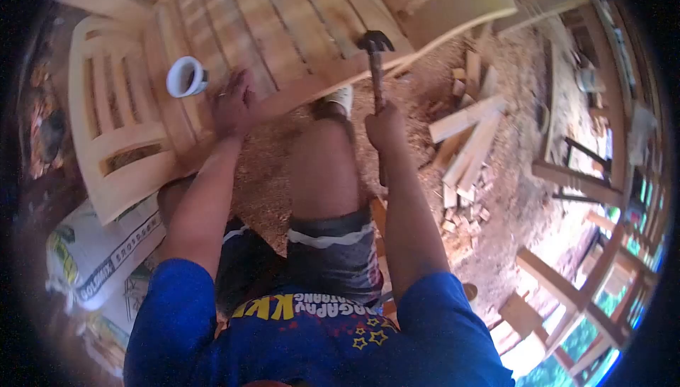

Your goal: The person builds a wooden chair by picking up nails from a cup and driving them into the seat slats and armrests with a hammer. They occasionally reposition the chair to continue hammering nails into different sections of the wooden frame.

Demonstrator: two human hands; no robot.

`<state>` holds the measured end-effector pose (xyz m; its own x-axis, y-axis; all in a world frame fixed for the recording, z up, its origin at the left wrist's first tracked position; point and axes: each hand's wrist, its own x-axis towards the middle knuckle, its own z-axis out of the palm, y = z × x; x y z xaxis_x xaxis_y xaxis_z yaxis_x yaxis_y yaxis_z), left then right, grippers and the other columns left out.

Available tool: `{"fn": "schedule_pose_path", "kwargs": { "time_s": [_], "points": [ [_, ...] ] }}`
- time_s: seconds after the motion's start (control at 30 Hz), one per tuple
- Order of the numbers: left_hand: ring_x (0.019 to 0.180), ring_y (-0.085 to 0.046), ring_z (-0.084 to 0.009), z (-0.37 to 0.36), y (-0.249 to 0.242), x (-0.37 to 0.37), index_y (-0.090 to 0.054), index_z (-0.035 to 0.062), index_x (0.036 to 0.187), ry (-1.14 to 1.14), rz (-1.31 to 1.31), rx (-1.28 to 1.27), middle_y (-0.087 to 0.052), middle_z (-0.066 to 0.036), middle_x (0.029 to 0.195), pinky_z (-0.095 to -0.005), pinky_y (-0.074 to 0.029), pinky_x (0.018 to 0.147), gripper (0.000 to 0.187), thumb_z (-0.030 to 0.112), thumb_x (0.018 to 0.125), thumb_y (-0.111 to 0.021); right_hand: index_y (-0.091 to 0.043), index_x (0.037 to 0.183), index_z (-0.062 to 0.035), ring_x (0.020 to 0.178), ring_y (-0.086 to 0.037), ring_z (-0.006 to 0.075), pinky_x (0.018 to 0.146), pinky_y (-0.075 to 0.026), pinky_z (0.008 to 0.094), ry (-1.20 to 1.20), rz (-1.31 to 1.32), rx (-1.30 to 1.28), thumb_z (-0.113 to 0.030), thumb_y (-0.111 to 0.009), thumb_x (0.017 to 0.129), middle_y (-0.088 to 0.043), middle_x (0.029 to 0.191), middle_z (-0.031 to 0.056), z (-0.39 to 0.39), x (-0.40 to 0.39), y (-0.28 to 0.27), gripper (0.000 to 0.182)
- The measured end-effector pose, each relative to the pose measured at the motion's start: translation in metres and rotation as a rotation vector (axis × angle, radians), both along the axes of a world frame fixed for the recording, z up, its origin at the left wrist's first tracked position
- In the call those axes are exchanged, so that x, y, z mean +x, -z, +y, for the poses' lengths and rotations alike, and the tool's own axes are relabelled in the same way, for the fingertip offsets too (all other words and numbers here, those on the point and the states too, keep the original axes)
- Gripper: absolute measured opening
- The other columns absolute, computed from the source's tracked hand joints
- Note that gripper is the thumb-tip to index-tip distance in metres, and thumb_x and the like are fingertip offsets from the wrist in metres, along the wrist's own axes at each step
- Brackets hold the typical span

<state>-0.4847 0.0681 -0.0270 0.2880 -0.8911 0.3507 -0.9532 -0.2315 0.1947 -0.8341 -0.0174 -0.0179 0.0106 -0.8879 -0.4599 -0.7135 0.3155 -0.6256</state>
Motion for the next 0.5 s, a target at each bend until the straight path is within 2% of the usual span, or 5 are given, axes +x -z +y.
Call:
{"fn": "schedule_pose_path", "kwargs": {
  "time_s": [0.07,0.17,0.27,0.43,0.5],
  "points": [
    [0.114,-0.069,-0.0292,-0.005,0.006,0.015,-0.074,0.0123,0.116,0.047,0.176,-0.038,-0.074,-0.009,0.121,-0.0465,-0.054,0.095,0.029,0.018,0.09,-0.063,-0.064,0.106,0.0091,0.099,-0.069,0.0497,0.086,-0.054,0.0536,0.027,0.015,-0.005,-0.015,-0.065,0.078,-0.069,0.097,0.034,0.003,0.006,0.005,0.036],
    [0.096,-0.073,-0.0339,-0.001,-0.066,0.026,-0.076,0.0105,0.104,-0.056,0.258,-0.041,-0.076,-0.011,0.102,-0.0447,-0.057,0.086,0.02,0.014,0.087,-0.067,-0.065,0.106,0.0085,0.097,-0.07,0.049,0.085,-0.054,0.0531,0.039,0.021,0.016,-0.016,-0.065,0.078,-0.07,0.096,0.0334,0.002,0.005,0.005,0.037],
    [0.095,-0.072,-0.0365,-0.007,-0.085,0.095,-0.075,0.0132,0.111,-0.141,0.112,-0.225,-0.075,-0.014,0.106,-0.0445,-0.057,0.086,0.024,0.017,0.088,-0.068,-0.066,0.109,0.0069,0.098,-0.07,0.0476,0.086,-0.055,0.0524,0.008,0.032,-0.015,-0.018,-0.065,0.079,-0.07,0.098,0.0321,0.001,0.003,0.003,0.039],
    [0.108,-0.071,-0.0352,-0.026,-0.005,0.224,-0.074,0.0054,0.117,-0.198,0.101,0.528,-0.073,-0.019,0.118,-0.0456,-0.057,0.093,0.032,0.021,0.091,-0.065,-0.067,0.119,0.0014,0.105,-0.07,0.0441,0.093,-0.055,0.0514,-0.053,0.172,0.02,-0.021,-0.066,0.081,-0.072,0.106,0.0292,0.0,0.007,-0.022,0.044],
    [0.112,-0.07,-0.0352,-0.047,0.005,0.223,-0.074,0.0025,0.117,-0.235,0.154,0.714,-0.072,-0.021,0.12,-0.0465,-0.056,0.095,0.033,0.021,0.091,-0.063,-0.067,0.122,-0.0008,0.108,-0.07,0.0434,0.096,-0.054,0.0512,-0.036,0.131,0.017,-0.021,-0.066,0.082,-0.072,0.11,0.0287,0.002,0.004,-0.01,0.045]
  ]
}}
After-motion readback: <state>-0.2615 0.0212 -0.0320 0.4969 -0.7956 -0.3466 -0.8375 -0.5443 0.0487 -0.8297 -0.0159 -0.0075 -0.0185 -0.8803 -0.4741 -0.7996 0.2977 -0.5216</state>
